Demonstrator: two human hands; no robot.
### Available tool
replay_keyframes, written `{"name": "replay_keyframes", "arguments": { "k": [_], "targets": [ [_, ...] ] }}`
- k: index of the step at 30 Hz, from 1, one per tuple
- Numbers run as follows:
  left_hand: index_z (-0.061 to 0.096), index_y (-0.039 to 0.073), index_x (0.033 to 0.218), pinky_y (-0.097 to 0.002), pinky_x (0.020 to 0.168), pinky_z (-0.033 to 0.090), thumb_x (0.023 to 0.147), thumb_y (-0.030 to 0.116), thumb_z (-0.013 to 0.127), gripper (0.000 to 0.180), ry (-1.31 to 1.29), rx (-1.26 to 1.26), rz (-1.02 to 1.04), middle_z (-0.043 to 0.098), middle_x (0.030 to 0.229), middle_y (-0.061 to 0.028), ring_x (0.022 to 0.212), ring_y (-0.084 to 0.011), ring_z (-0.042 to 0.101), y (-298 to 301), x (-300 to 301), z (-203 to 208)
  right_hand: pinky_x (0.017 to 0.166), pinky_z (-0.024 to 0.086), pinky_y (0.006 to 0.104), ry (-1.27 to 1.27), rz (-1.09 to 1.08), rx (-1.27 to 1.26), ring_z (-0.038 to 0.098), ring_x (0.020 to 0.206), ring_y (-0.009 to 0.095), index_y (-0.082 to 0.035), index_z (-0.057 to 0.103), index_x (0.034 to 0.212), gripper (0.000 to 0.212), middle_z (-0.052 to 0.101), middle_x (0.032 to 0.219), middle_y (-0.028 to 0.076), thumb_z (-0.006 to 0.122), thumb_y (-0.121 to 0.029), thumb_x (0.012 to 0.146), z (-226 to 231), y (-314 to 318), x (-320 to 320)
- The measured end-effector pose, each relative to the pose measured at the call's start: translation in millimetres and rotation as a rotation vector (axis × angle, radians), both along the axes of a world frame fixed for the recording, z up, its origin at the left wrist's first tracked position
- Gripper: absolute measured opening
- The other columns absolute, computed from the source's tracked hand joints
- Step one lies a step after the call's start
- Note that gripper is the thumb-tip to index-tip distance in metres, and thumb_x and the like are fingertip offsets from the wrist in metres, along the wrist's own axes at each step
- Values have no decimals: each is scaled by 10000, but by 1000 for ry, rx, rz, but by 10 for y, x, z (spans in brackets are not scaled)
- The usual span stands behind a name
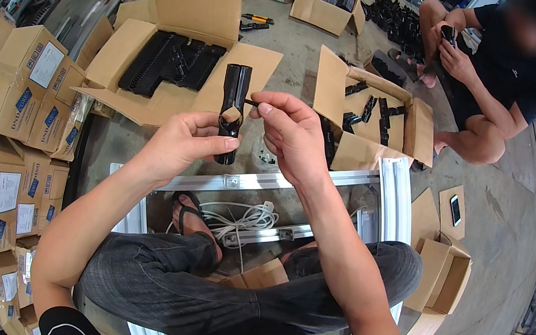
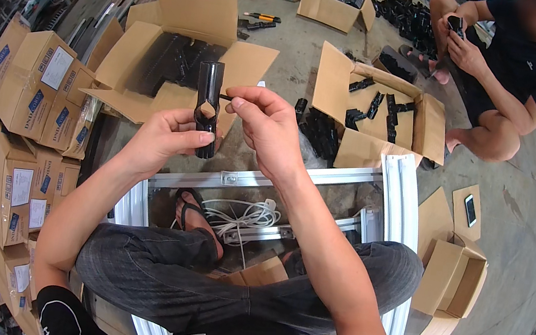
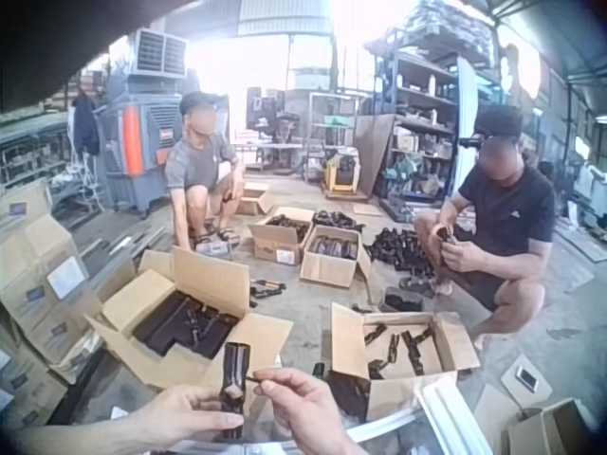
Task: The person joins small black plastic components together by hand while sitting on the floor near several open boxes of parts.
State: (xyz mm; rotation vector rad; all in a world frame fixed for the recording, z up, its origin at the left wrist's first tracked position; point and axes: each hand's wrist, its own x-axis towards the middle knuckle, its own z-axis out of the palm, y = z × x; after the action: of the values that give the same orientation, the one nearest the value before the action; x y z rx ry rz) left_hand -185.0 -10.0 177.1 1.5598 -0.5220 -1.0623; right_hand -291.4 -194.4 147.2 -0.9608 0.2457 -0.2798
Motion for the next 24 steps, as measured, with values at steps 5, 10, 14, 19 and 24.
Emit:
{"name": "replay_keyframes", "arguments": {
  "k": [5, 10, 14, 19, 24],
  "targets": [
    [685, 76, 1158, -221, 733, 442, 890, 206, 747, 304, 2, -2, -20, 709, 1049, -2, 921, -63, 629, 4, 4, -12, 450, 306, 156, -24, -12, -13, 384, 513, -12, -2, 650, 1126, 189, 699, 916, 49, 631, -64, 949, -2, -20, -4],
    [686, 81, 1162, -226, 735, 443, 887, 202, 750, 307, -1, -4, -11, 709, 1054, 3, 914, -61, 626, -2, 4, 4, 434, 285, 170, -7, -2, -86, 411, 513, -8, -24, 667, 1066, 151, 688, 865, 15, 658, -90, 931, -2, -26, 0],
    [678, 83, 1190, -226, 740, 444, 884, 196, 752, 335, -5, -3, -15, 711, 1061, 5, 918, -60, 626, 15, 9, -6, 453, 307, 159, -16, -8, -95, 406, 523, -6, -16, 649, 1112, 178, 701, 904, 37, 655, -74, 943, 6, -19, -2],
    [676, 74, 1199, -228, 748, 452, 877, 173, 757, 347, 4, -39, -25, 717, 1066, -2, 921, -64, 632, -6, -20, 5, 451, 296, 159, 7, 20, -150, 413, 528, -6, -29, 642, 1122, 190, 705, 909, 38, 665, -82, 942, 35, -17, -9],
    [675, 59, 1194, -228, 749, 460, 872, 148, 758, 344, -5, -23, -17, 719, 1067, -16, 918, -67, 640, 6, -13, -9, 506, 355, 177, 19, -48, -256, 525, 658, 15, -32, 663, 1047, 145, 686, 855, 7, 691, -83, 915, 79, 8, -9]
  ]
}}
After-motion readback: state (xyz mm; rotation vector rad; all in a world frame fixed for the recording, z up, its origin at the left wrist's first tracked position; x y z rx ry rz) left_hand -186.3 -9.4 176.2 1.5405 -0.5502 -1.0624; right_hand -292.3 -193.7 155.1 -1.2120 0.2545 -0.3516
